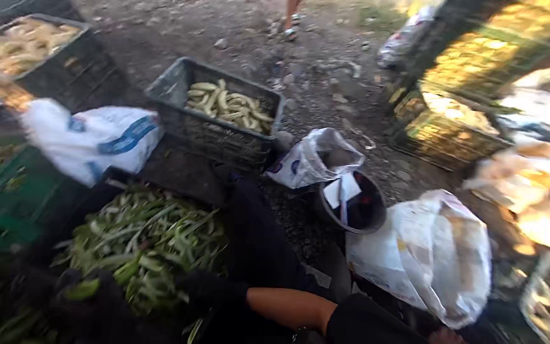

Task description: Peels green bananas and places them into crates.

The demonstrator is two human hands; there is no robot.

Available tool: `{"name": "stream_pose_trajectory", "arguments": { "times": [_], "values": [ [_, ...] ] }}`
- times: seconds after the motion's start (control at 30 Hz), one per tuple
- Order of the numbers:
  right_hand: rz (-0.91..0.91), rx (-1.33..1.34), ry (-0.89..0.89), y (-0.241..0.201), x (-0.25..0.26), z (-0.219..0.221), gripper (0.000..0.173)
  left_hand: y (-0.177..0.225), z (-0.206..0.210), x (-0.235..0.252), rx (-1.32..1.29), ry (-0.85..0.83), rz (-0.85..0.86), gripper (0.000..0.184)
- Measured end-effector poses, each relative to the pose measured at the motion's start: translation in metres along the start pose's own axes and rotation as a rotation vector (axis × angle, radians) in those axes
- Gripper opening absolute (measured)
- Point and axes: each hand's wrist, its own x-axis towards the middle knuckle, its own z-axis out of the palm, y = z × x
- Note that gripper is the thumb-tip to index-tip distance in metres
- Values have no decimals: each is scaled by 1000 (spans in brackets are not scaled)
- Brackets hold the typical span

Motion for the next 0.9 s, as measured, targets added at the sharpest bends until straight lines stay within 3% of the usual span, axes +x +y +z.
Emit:
{"name": "stream_pose_trajectory", "arguments": {
  "times": [0.07,0.13,0.27,0.47,0.53,0.6,0.67,0.7,0.77,0.9],
  "values": [
    [67,40,8,-1,3,0,34,22,8,-3,-57,34,9,75],
    [159,69,53,3,10,5,41,35,9,-1,69,52,8,67],
    [240,143,62,6,32,8,52,25,14,3,-80,54,33,57],
    [-268,315,79,-103,43,0,53,29,8,-3,-110,16,11,56],
    [-384,374,142,-124,38,3,42,34,6,-6,-73,11,-10,56],
    [-229,227,179,-92,42,10,43,31,8,-5,-78,30,6,55],
    [182,-149,28,-28,38,17,53,26,10,-7,-137,68,26,54],
    [320,-200,-27,3,32,23,56,23,10,-6,-164,81,22,55],
    [378,-150,-2,34,25,32,55,27,8,7,-236,105,-39,58],
    [376,87,10,12,21,20,59,17,-5,11,-478,9,-103,63]
  ]
}}
